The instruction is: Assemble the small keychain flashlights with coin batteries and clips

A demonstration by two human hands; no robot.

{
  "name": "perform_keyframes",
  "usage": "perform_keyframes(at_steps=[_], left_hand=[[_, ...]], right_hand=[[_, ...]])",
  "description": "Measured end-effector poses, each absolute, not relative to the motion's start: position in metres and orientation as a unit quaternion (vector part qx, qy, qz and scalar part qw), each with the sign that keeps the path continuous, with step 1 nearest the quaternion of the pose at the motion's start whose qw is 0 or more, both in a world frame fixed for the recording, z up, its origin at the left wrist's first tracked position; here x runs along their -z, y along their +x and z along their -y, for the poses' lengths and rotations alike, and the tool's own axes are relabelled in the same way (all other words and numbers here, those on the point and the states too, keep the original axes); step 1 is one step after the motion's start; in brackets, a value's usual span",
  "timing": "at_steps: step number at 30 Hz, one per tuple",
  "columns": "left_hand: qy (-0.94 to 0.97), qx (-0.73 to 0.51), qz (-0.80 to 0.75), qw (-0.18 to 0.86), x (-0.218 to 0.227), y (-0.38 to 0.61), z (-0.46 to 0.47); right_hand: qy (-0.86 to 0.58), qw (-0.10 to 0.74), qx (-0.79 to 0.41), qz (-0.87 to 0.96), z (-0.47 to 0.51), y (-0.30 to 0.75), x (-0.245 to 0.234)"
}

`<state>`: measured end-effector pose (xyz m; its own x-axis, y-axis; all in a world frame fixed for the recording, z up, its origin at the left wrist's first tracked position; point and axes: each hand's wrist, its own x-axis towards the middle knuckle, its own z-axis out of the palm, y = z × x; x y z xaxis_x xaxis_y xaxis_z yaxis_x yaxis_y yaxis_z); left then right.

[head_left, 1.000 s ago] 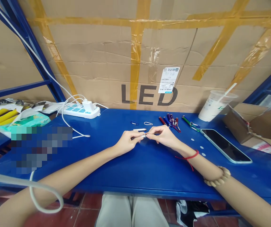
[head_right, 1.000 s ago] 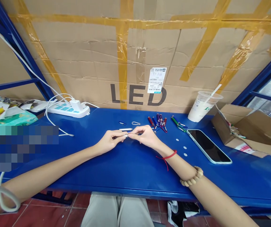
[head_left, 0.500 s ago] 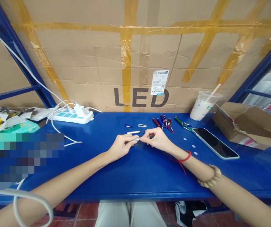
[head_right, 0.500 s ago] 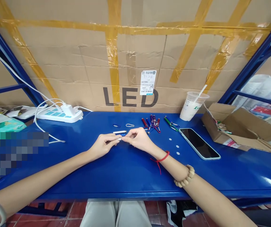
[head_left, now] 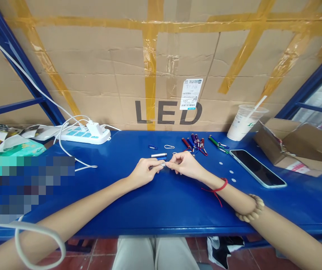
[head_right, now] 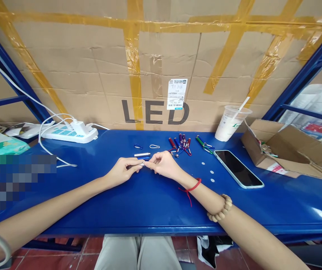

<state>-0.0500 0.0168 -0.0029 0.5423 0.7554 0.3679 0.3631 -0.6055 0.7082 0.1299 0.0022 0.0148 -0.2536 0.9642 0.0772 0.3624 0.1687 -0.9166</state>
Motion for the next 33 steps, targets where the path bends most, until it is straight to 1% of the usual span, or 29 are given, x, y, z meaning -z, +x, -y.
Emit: perform_keyframes(at_steps=[6,10,14,17,26,33], left_hand=[[0.823,-0.346,-0.344,0.292,0.002,-0.050,-0.017],[0.820,-0.345,-0.356,0.286,0.002,-0.049,-0.017],[0.822,-0.332,-0.370,0.278,0.002,-0.048,-0.017],[0.813,-0.335,-0.376,0.292,0.003,-0.047,-0.018],[0.756,-0.377,-0.368,0.389,0.004,-0.046,-0.019],[0.760,-0.373,-0.372,0.381,-0.001,-0.045,-0.016]], right_hand=[[-0.486,0.378,-0.385,0.687,-0.003,0.129,-0.012],[-0.487,0.397,-0.305,0.716,-0.004,0.128,-0.009],[-0.487,0.393,-0.230,0.745,-0.006,0.129,-0.008],[-0.476,0.388,-0.236,0.754,-0.006,0.131,-0.012],[-0.465,0.366,-0.269,0.760,-0.003,0.136,-0.026],[-0.478,0.364,-0.273,0.752,-0.005,0.137,-0.027]])
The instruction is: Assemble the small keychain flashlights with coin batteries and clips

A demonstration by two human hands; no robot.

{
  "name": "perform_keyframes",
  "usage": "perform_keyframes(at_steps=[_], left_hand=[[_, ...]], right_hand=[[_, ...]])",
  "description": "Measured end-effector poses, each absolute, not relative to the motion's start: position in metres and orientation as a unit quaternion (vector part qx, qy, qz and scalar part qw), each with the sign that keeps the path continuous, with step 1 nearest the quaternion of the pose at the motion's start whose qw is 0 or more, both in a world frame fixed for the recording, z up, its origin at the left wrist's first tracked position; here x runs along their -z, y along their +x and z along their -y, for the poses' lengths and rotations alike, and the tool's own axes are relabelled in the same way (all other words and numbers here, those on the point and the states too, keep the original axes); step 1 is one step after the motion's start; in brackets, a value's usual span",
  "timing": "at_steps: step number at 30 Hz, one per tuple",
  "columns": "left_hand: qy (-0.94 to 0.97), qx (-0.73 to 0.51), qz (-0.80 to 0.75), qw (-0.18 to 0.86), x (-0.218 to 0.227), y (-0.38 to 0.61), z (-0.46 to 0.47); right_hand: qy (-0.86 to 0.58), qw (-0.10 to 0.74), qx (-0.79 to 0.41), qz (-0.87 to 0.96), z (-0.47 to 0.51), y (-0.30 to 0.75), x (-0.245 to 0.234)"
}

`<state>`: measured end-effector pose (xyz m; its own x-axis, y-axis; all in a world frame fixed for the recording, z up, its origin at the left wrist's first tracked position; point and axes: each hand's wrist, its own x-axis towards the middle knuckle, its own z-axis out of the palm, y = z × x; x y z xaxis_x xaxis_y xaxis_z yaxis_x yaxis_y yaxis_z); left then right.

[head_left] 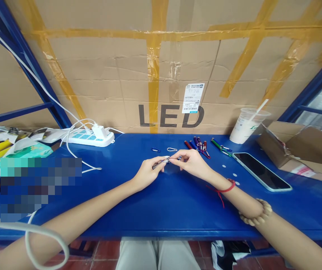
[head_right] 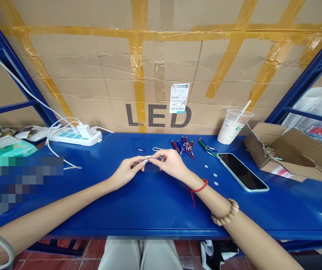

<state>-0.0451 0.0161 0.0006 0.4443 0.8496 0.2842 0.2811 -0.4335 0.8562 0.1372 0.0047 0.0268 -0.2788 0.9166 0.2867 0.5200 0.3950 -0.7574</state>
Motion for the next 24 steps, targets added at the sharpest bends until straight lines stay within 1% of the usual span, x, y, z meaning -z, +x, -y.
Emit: perform_keyframes(at_steps=[10,17,24], left_hand=[[0.786,-0.353,-0.350,0.368,0.0022,-0.0464,-0.0161],[0.801,-0.322,-0.353,0.362,0.0001,-0.0467,-0.0138],[0.808,-0.315,-0.353,0.352,0.0026,-0.0484,-0.0151]], right_hand=[[-0.453,0.402,-0.267,0.749,-0.0069,0.1395,-0.0276],[-0.462,0.404,-0.304,0.729,-0.0059,0.1357,-0.0247],[-0.477,0.407,-0.314,0.713,-0.0047,0.1312,-0.0203]])
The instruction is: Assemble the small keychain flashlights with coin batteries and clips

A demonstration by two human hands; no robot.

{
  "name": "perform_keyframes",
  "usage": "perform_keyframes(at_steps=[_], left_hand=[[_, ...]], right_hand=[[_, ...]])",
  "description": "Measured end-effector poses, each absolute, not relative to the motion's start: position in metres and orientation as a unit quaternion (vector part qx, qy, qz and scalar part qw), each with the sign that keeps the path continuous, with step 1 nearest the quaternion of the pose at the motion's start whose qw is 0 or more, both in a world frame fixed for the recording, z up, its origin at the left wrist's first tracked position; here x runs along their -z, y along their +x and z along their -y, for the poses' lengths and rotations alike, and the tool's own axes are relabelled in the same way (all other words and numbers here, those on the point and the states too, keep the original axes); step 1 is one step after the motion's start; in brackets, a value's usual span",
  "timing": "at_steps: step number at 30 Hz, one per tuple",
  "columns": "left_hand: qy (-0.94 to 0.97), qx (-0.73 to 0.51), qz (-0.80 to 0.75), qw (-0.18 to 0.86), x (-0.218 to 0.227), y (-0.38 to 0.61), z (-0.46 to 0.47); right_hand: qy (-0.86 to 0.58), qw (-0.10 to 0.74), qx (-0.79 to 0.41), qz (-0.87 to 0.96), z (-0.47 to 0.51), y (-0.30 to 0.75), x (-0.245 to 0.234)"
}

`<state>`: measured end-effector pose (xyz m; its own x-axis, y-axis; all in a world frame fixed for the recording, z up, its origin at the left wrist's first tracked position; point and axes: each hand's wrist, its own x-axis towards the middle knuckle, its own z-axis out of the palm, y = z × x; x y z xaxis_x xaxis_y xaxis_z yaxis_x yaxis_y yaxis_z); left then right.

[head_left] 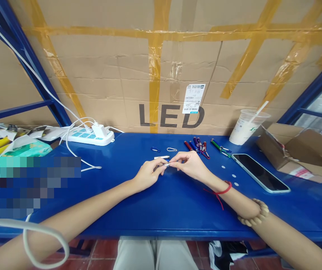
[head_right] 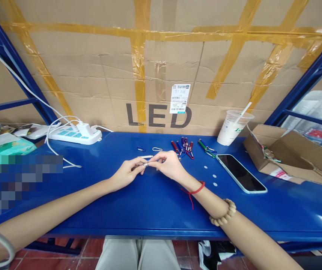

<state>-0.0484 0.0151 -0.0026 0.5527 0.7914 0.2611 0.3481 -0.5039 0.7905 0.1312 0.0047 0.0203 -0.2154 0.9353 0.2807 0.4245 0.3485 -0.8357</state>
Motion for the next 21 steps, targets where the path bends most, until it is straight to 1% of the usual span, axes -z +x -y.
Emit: perform_keyframes(at_steps=[4,14,21], left_hand=[[0.809,-0.311,-0.362,0.342,0.003,-0.049,-0.015],[0.806,-0.322,-0.342,0.360,0.000,-0.044,-0.011],[0.799,-0.341,-0.336,0.363,-0.002,-0.044,-0.009]], right_hand=[[-0.478,0.401,-0.332,0.707,-0.004,0.131,-0.019],[-0.430,0.403,-0.319,0.742,-0.005,0.139,-0.030],[-0.438,0.404,-0.327,0.734,-0.009,0.143,-0.028]])
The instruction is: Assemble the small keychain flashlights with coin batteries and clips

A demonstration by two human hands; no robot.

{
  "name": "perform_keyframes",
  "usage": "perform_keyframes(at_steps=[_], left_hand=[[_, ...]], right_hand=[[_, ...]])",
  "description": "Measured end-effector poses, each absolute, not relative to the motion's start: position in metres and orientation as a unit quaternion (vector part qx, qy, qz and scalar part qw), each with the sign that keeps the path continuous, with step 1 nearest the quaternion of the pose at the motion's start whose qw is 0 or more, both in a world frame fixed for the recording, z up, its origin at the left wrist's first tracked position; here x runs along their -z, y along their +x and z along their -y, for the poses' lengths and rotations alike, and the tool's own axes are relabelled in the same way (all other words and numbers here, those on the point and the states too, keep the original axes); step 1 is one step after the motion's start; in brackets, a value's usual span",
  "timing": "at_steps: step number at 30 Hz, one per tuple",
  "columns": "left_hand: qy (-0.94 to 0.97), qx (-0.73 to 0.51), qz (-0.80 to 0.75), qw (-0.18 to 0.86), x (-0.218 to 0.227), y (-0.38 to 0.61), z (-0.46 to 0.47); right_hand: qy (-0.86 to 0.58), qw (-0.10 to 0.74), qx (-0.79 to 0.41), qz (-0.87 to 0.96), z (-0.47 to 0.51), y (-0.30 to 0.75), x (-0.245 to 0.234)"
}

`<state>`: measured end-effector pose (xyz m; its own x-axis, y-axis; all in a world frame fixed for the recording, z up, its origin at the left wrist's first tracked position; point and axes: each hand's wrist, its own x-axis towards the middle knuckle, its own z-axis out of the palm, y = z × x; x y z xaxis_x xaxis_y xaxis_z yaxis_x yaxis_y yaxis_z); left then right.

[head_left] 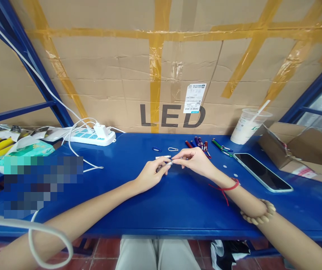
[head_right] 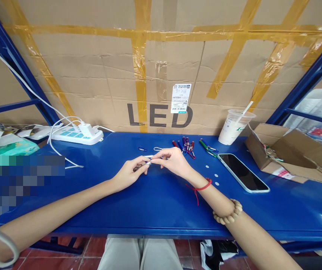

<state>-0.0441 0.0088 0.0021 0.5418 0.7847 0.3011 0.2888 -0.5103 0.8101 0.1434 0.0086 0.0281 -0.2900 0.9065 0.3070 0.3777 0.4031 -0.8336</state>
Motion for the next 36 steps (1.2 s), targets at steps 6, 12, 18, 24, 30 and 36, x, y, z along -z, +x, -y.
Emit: perform_keyframes(at_steps=[6,12,18,24,30,36], left_hand=[[0.811,-0.348,-0.307,0.357,0.001,-0.047,-0.006],[0.846,-0.347,-0.299,0.274,0.001,-0.050,-0.001],[0.863,-0.355,-0.297,0.204,0.001,-0.052,0.003],[0.886,-0.308,-0.309,0.158,0.006,-0.054,0.001],[0.899,-0.235,-0.327,0.172,0.000,-0.055,-0.006],[0.891,-0.243,-0.329,0.195,-0.005,-0.054,-0.009]], right_hand=[[-0.450,0.387,-0.272,0.758,-0.003,0.140,-0.031],[-0.383,0.402,-0.166,0.815,0.003,0.139,-0.024],[-0.372,0.419,-0.136,0.817,0.007,0.135,-0.019],[-0.452,0.370,-0.257,0.770,0.009,0.131,-0.021],[-0.525,0.303,-0.419,0.676,0.007,0.129,-0.021],[-0.527,0.338,-0.473,0.620,0.008,0.123,-0.022]])
